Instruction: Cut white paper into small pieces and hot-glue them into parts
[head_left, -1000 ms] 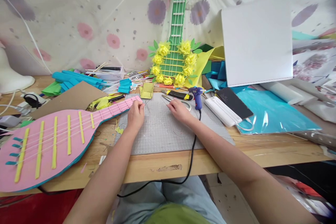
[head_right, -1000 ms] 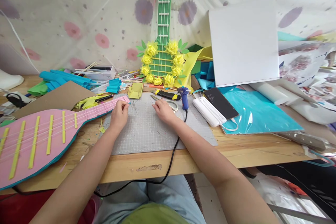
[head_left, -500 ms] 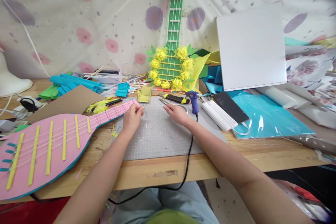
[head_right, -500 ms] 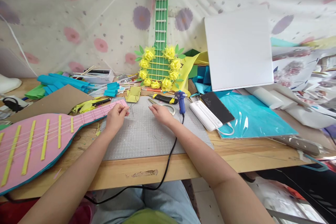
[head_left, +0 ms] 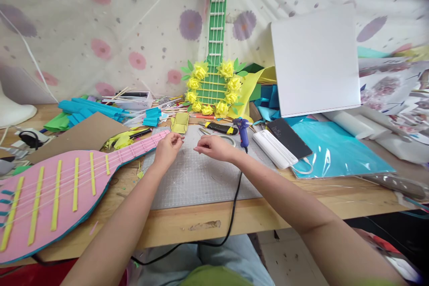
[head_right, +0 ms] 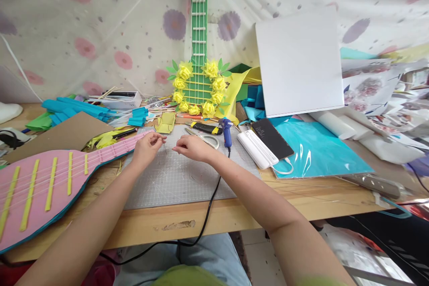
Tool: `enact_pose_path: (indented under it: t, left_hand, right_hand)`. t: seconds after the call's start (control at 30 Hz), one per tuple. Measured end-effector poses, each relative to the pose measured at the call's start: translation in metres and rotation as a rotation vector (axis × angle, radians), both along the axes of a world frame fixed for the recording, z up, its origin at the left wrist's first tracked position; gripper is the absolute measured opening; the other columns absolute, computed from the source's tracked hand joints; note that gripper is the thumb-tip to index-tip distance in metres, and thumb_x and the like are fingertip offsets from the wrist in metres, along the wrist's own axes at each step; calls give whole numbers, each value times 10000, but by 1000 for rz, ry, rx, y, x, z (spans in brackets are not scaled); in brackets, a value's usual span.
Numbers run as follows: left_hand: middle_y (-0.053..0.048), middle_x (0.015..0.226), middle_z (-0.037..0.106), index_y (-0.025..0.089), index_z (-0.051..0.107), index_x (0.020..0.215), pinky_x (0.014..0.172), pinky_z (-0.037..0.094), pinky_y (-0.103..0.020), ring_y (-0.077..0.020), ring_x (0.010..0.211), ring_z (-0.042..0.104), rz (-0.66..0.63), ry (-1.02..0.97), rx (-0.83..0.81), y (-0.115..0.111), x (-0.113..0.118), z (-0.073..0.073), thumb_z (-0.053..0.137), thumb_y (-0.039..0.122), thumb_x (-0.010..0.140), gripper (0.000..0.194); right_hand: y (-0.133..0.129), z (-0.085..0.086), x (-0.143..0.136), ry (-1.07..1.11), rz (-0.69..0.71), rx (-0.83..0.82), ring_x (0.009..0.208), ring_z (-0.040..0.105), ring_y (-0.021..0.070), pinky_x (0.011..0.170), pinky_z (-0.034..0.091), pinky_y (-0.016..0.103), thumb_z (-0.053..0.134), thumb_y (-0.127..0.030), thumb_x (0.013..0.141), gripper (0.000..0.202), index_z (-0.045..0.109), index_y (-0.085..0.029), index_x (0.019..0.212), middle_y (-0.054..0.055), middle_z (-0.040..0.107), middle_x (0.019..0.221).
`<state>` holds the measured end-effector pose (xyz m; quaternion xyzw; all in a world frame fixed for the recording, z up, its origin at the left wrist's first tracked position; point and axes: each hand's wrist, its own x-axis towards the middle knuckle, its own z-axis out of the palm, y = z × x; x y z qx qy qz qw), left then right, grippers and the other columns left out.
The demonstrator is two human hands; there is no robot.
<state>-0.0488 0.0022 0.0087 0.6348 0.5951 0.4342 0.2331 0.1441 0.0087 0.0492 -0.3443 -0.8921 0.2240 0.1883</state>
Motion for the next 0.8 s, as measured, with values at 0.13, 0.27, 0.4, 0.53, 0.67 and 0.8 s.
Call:
enact_pose_path:
  t: [0.13,0.27,0.4,0.53,0.67,0.8]
  left_hand:
    - [-49,825,680,183,574,769,669,479,-275,-156,728,639,-4,-22,-17,2,0,2,490,251,711,122]
    - [-42,775,678,174,591,769,676,476,-278,-158,733,638,-6,-4,-42,2,2,4,490,233,700,136]
    - [-40,809,679,184,590,786,690,480,-283,-160,753,638,-14,16,-50,1,2,4,515,228,687,132]
    - [-50,796,679,181,584,803,690,484,-290,-167,749,642,-6,24,-54,0,-4,-1,535,304,707,164]
    - [-49,823,681,183,586,807,696,484,-284,-158,751,643,-6,30,-41,-4,-18,-4,502,277,718,154]
    - [-22,790,682,193,599,769,707,483,-277,-156,750,639,60,83,-54,-12,-33,-2,517,231,677,129]
  right_hand:
    - [2,2,6,-4,25,-20,635,474,89,620,329,223,474,-327,837,278,601,-153,661,7,553,695]
    - [3,5,9,3,59,-33,622,485,87,633,335,228,474,-338,837,290,606,-152,658,2,554,681]
    - [1,5,10,0,51,-17,622,485,88,616,333,224,473,-353,836,294,611,-159,663,2,559,675]
    - [1,-1,10,-3,31,3,633,484,97,605,334,223,466,-351,837,299,605,-158,656,10,568,671]
    - [2,-7,8,1,6,-3,653,496,104,617,340,225,454,-346,839,297,606,-163,663,16,583,694]
    - [3,-8,2,-6,-7,-34,652,501,104,615,340,222,457,-337,835,288,608,-163,662,17,585,693]
